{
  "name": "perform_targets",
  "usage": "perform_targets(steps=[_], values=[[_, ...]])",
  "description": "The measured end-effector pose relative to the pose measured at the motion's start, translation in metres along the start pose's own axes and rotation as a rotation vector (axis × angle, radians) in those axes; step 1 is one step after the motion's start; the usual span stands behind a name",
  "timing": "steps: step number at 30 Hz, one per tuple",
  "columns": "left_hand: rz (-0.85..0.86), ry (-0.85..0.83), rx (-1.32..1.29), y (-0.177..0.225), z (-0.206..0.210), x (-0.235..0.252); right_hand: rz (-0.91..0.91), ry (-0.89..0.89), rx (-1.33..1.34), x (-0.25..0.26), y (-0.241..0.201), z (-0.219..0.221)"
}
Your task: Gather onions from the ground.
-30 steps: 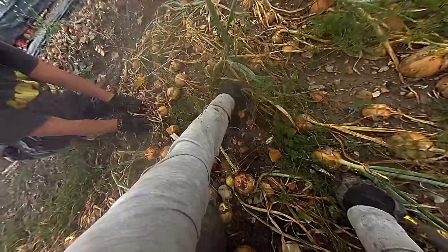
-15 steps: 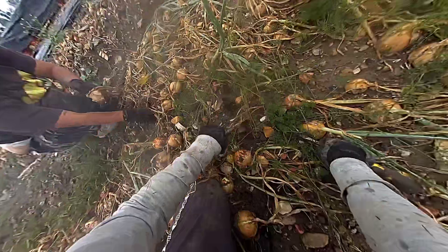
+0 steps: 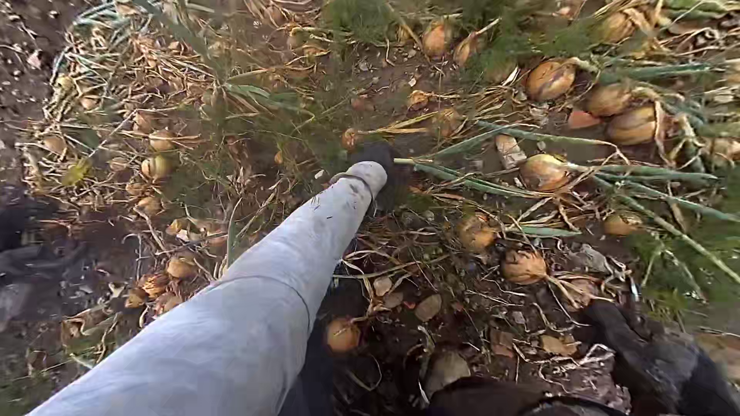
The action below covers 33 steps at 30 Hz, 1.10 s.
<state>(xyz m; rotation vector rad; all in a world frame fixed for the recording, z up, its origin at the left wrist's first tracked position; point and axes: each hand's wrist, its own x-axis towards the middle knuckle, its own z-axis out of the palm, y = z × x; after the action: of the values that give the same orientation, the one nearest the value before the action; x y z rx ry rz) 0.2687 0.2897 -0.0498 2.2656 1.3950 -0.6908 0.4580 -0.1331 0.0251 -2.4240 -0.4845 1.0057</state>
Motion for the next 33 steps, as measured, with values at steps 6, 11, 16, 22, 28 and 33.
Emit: perform_targets(steps=[6,11,16,22,28,33], values=[[0.043,0.207,-0.258,-0.009,0.016,-0.041,-0.502,-0.027,-0.367,0.047,-0.031,0.055],[-0.124,-0.037,-0.176,0.026,-0.007,-0.061,-0.236,-0.431,-0.707,0.103,-0.092,0.127],[-0.148,-0.152,-0.158,0.004,0.006,-0.135,-0.177,-0.317,-0.706,0.091,-0.063,0.132],[-0.314,-0.152,0.021,-0.163,-0.002,-0.288,-0.21,-0.219,-0.474,0.113,-0.081,0.131],[-0.897,-0.355,0.187,-0.254,0.024,-0.366,-0.228,-0.127,-0.565,0.114,-0.075,0.143],[-0.431,-0.052,-0.074,-0.147,0.015,-0.264,-0.475,-0.311,-0.574,0.026,-0.123,0.127]])
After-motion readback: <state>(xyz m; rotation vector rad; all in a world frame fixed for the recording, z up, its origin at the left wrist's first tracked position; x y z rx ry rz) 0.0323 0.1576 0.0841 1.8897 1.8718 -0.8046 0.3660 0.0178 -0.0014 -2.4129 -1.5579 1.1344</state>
